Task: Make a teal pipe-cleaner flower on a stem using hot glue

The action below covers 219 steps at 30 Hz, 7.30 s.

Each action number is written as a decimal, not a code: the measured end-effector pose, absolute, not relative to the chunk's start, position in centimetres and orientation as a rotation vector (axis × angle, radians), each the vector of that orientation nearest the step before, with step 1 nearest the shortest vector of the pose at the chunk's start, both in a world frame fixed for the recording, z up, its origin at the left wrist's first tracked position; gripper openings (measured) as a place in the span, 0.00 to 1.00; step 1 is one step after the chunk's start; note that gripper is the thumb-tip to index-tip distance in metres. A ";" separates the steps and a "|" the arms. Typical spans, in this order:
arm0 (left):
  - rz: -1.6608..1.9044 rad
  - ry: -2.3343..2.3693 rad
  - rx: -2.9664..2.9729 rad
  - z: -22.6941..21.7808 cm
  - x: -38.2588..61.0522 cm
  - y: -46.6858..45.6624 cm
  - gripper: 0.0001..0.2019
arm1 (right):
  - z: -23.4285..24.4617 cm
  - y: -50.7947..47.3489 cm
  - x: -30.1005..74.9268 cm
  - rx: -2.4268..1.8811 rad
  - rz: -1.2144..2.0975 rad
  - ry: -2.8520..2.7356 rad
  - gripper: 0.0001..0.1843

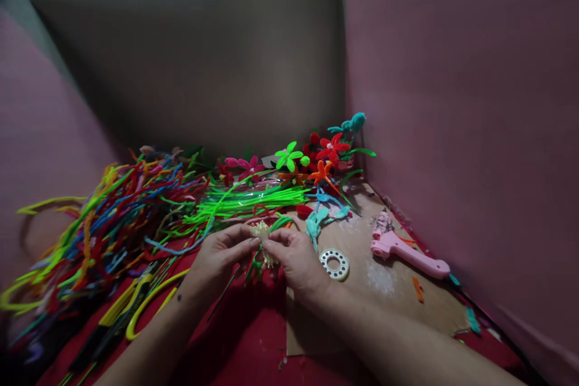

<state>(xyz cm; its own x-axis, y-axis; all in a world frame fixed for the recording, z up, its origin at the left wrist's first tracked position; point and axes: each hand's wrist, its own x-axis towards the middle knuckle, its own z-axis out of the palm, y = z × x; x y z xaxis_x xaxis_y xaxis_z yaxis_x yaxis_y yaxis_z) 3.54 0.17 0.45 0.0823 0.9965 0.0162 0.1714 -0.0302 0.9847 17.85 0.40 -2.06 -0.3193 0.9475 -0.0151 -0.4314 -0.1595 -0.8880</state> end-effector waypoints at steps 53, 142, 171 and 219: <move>1.280 1.287 1.428 0.3 3.1 -0.3 0.07 | -3.2 0.6 17.6 -0.667 1.941 -0.997 0.13; 0.030 1.255 1.641 0.5 2.3 -1.7 0.10 | -3.4 1.0 18.3 -0.804 1.792 -1.080 0.11; 1.272 1.419 1.588 1.7 2.9 -1.4 0.06 | -2.5 0.1 18.1 -0.747 1.898 -1.145 0.10; 0.972 1.431 1.555 1.9 2.8 -1.3 0.07 | -3.2 0.8 18.4 -0.754 1.944 -1.100 0.09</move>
<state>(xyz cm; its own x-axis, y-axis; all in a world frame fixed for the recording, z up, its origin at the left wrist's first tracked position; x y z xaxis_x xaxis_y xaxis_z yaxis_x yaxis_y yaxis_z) 2.83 -1.34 1.89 0.0679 0.9974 0.0229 0.3895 -0.0476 0.9198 18.35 0.77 -3.25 -0.5333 0.8372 -0.1208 -0.3275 -0.3360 -0.8831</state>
